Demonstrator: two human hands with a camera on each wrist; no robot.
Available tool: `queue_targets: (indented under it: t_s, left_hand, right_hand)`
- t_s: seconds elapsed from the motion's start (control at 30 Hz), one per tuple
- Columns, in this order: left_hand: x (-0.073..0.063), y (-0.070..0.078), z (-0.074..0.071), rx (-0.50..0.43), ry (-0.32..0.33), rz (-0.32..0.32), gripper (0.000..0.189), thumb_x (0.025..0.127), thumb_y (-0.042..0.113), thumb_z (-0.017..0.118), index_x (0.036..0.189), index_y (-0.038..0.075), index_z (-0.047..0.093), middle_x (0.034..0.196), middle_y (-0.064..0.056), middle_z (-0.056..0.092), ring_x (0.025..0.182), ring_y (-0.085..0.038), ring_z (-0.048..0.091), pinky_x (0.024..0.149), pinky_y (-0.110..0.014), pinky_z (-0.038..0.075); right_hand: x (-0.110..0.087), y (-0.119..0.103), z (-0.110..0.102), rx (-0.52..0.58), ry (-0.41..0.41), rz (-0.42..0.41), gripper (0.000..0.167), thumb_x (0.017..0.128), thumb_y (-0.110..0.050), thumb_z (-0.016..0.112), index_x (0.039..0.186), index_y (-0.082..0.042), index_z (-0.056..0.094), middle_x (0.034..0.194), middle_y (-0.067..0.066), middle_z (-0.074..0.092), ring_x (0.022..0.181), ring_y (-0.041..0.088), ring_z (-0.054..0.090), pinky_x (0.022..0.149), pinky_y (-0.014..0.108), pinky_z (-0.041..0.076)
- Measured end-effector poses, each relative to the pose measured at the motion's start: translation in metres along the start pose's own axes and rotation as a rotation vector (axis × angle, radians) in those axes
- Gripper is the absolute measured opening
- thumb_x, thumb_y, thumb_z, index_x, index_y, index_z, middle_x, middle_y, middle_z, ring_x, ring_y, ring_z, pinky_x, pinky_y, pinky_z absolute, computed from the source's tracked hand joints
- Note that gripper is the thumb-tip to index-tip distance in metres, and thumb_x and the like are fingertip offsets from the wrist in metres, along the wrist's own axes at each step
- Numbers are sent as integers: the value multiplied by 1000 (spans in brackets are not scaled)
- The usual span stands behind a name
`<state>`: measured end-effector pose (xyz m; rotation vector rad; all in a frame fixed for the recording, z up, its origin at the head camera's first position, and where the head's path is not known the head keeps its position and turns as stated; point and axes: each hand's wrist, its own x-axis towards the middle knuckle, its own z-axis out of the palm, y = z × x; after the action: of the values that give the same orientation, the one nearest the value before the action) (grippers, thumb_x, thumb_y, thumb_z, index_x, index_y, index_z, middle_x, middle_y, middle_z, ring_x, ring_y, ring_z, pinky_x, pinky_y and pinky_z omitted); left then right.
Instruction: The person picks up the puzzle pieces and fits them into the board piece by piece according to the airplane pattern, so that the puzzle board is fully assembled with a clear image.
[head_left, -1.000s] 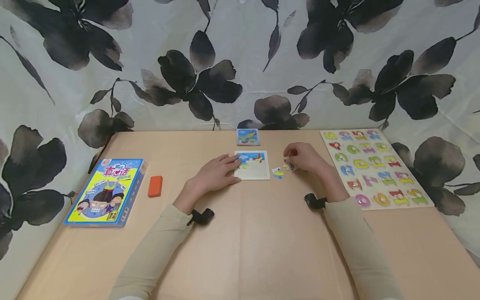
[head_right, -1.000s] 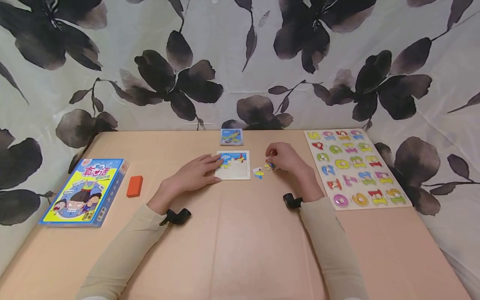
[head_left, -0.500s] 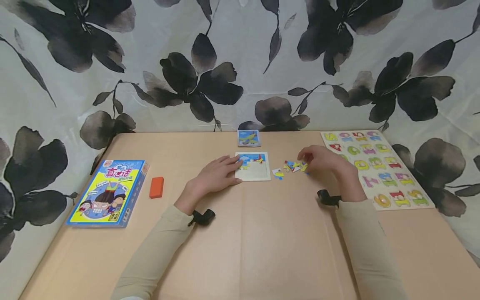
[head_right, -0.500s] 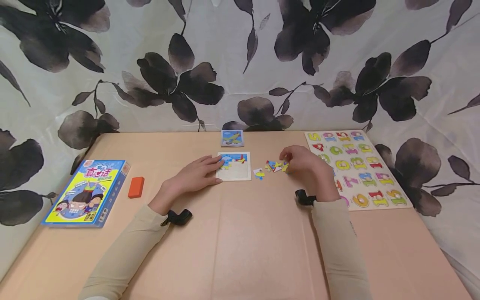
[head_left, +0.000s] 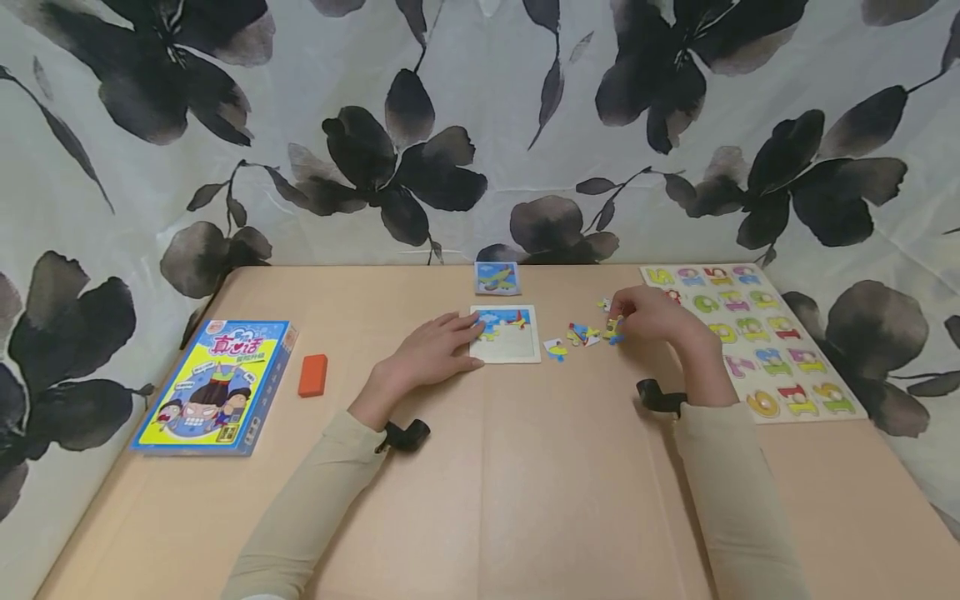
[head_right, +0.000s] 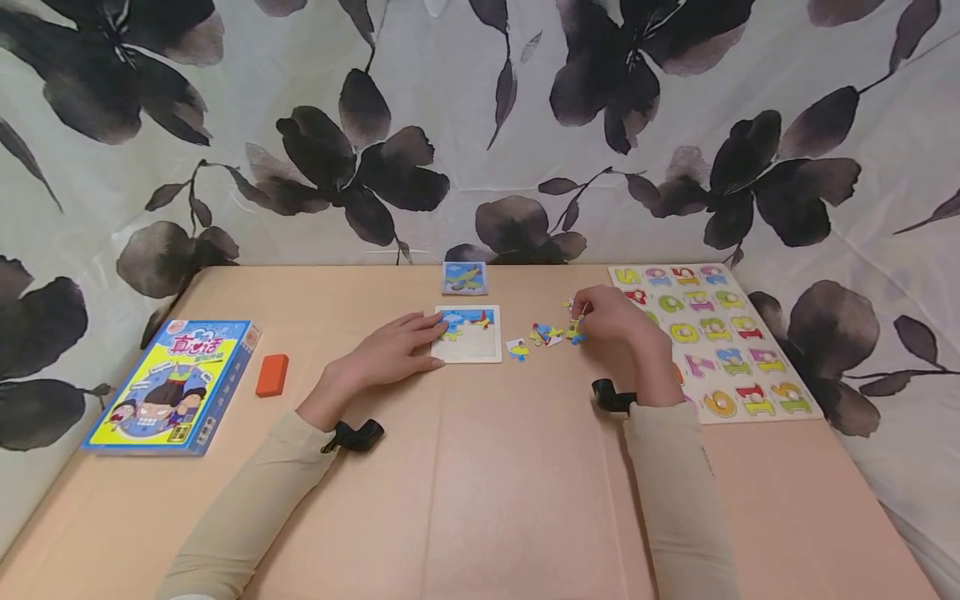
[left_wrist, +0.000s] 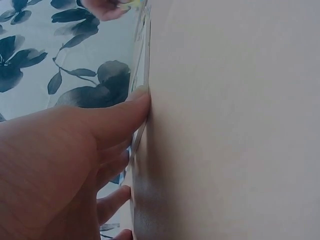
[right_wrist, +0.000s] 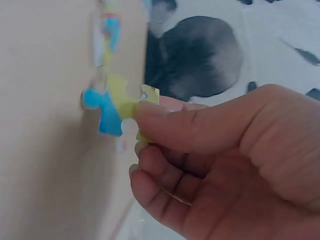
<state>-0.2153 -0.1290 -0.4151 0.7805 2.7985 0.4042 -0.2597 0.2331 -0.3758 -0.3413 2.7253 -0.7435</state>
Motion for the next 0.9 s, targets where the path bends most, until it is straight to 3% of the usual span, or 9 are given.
queue_targets:
  t_s: [0.17,0.3,0.43,0.63,0.9]
  left_hand:
    - [0,-1,0,8,4,0,69,97,46,59,155,17,36,164,-3,29,153,-35,23,121,-55,24]
    - [1,-3,1,19,8,2,69,97,47,59,155,17,36,164,-3,29,153,-35,23,121,-54,25]
    - [3,-4,5,14,7,7,69,97,48,59,155,18,36,165,-2,29,153,-34,23,121,-55,25]
    - [4,-5,6,17,5,1,69,97,48,58,155,19,35,165,-1,28,153,-33,23,122,-53,25]
    - [4,-5,3,17,7,1,69,97,49,58,155,19,36,165,-1,29,153,-33,24,122,-53,25]
  right_hand:
    - [2,-18,1,74,73,-96,3,85,-2,63,88,-2,64,82,9,57,77,23,49,63,30,41]
    - [12,-33,16,173,84,-157,24,87,-2,65,111,-5,67,84,11,60,76,23,52,62,29,42]
    - [20,-41,32,263,62,-209,44,90,-1,60,132,-10,63,95,13,59,85,25,52,67,30,46]
    - [27,-53,48,387,-22,-160,26,93,-4,56,115,-7,70,101,14,57,86,28,60,71,35,55]
    - [34,-68,59,397,-14,-133,13,92,-9,64,102,-1,65,83,10,58,76,31,56,64,30,47]
